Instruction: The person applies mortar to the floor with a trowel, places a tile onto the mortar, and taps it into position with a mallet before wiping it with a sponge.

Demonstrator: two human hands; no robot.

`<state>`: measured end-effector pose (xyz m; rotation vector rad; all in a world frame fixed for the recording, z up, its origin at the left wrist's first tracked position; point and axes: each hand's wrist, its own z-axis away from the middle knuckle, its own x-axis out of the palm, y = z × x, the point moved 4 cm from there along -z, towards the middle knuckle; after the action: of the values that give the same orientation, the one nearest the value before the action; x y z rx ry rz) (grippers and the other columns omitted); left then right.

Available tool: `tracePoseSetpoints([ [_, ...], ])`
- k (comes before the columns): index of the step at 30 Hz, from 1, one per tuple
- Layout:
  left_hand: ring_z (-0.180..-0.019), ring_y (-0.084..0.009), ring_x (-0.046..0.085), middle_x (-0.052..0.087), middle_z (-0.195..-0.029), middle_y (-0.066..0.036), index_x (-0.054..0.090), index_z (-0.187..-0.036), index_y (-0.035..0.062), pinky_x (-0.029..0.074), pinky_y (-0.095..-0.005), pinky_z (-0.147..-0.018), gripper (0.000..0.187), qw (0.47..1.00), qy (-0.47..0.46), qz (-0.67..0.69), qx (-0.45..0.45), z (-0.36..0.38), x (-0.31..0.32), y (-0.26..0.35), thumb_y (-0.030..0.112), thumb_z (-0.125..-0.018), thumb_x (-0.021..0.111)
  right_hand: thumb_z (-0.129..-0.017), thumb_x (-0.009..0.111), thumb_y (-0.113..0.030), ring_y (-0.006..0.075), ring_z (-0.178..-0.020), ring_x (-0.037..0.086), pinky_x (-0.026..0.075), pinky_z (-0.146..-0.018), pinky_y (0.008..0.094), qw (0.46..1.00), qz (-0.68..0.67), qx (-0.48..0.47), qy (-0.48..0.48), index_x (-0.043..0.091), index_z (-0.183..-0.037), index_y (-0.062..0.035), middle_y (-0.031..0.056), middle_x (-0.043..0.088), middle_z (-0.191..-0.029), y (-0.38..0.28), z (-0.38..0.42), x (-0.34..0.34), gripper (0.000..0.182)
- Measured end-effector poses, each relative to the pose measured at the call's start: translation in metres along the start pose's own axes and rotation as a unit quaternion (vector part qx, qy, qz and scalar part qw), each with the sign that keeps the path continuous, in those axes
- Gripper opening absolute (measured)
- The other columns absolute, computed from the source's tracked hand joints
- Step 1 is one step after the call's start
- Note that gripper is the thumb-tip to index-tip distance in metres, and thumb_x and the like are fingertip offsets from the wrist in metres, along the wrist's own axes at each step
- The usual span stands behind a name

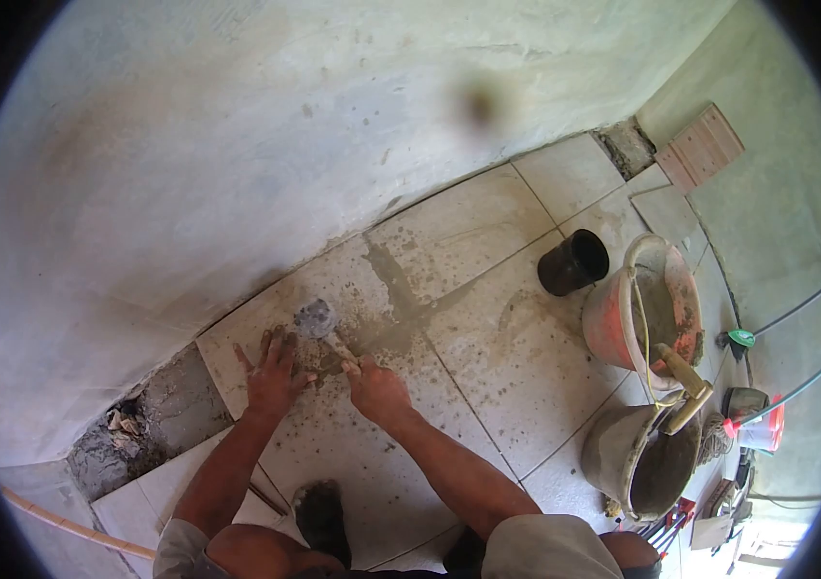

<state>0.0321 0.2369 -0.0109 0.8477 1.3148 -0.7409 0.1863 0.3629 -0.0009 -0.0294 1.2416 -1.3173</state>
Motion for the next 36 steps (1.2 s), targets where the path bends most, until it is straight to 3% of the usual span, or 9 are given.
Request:
tracePoseSetpoints([
  [4,-0.137,-0.0282,0.027,0.037,-0.141,-0.013,0.04,-0.138,0.0109,-0.001,-0.0682,-0.105,0.079,1.0,-0.009,0.006,0.002,0.002,0.001,0.0,0.058,-0.078,0.059,-0.094,0.044,-0.04,0.0477,-0.076,0.06,0.048,-0.068,0.0534,1.0,-0.002,-0.003,0.021,0.052,-0.098,0.0009,0.0301,0.061,-0.077,-0.007,0.012,-0.026,0.042],
  [9,-0.139,-0.026,0.023,0.032,-0.147,-0.008,0.039,-0.139,0.0107,-0.003,-0.067,-0.106,0.079,0.999,0.002,0.045,0.005,0.007,0.008,0.002,0.055,-0.077,0.061,-0.09,0.053,-0.035,0.0446,-0.076,0.06,0.047,-0.066,0.0512,0.971,-0.064,0.003,0.231,0.055,-0.09,-0.0028,0.0262,0.061,-0.077,0.044,0.04,-0.074,0.032],
  [19,-0.14,-0.0323,0.021,0.029,-0.148,-0.015,0.032,-0.143,0.0124,0.0,-0.066,-0.105,0.079,0.999,-0.004,0.027,0.031,0.015,0.01,-0.038,0.065,-0.085,0.045,-0.087,0.056,-0.032,0.0402,-0.092,0.059,0.046,-0.079,0.0476,0.875,-0.006,0.31,0.371,0.056,-0.093,-0.0009,0.0252,0.061,-0.095,0.21,0.132,-0.126,0.031],
  [22,-0.139,-0.0342,0.022,0.03,-0.147,-0.017,0.033,-0.142,0.0108,0.004,-0.0632,-0.107,0.076,0.999,-0.017,0.006,0.051,0.013,0.001,-0.042,0.062,-0.087,0.044,-0.087,0.056,-0.031,0.0387,-0.103,0.055,0.046,-0.084,0.0444,0.859,0.245,0.201,0.401,0.053,-0.099,0.0005,0.0224,0.055,-0.111,0.206,0.156,-0.134,0.034],
  [26,-0.136,-0.0379,0.025,0.03,-0.145,-0.021,0.035,-0.14,0.0055,0.019,-0.0543,-0.109,0.07,0.99,0.041,0.036,0.13,0.009,0.014,-0.068,0.053,-0.09,0.049,-0.086,0.056,-0.031,0.0369,-0.102,0.054,0.046,-0.086,0.0462,0.959,0.207,0.177,0.076,0.051,-0.112,0.001,0.0211,0.053,-0.11,0.189,0.196,-0.136,0.042],
  [30,-0.135,-0.0391,0.026,0.029,-0.144,-0.023,0.035,-0.139,0.0019,0.026,-0.0498,-0.108,0.067,0.992,0.038,0.031,0.116,0.019,0.009,-0.065,0.045,-0.091,0.052,-0.089,0.048,-0.044,0.0373,-0.094,0.061,0.049,-0.08,0.0499,0.887,0.221,0.264,-0.309,0.057,-0.106,-0.0041,0.0199,0.062,-0.096,0.236,0.329,-0.131,0.044],
  [32,-0.136,-0.0382,0.025,0.029,-0.145,-0.022,0.035,-0.139,0.0028,0.023,-0.0525,-0.108,0.066,0.989,0.039,0.064,0.123,0.029,0.015,-0.063,0.046,-0.091,0.051,-0.089,0.047,-0.047,0.0352,-0.094,0.061,0.049,-0.08,0.0506,0.837,0.246,0.347,-0.345,0.06,-0.102,-0.0057,0.0199,0.064,-0.094,0.258,0.388,-0.152,0.045],
  [34,-0.137,-0.035,0.024,0.029,-0.146,-0.018,0.034,-0.14,0.0068,0.017,-0.0591,-0.108,0.066,0.997,0.001,0.026,0.075,0.035,-0.009,-0.042,0.047,-0.091,0.05,-0.085,0.051,-0.034,0.0333,-0.088,0.064,0.051,-0.076,0.0507,0.851,0.354,0.171,-0.348,0.065,-0.097,-0.0107,0.0159,0.065,-0.094,0.303,0.44,-0.162,0.03],
  [36,-0.138,-0.033,0.024,0.029,-0.146,-0.016,0.034,-0.141,0.0092,0.013,-0.0628,-0.107,0.065,0.998,-0.04,-0.044,0.005,0.042,-0.023,-0.038,0.047,-0.091,0.051,-0.08,0.054,-0.022,0.0311,-0.086,0.065,0.052,-0.073,0.0463,0.874,0.319,0.315,-0.186,0.065,-0.097,-0.0098,0.0143,0.065,-0.098,0.307,0.433,-0.182,0.024],
])
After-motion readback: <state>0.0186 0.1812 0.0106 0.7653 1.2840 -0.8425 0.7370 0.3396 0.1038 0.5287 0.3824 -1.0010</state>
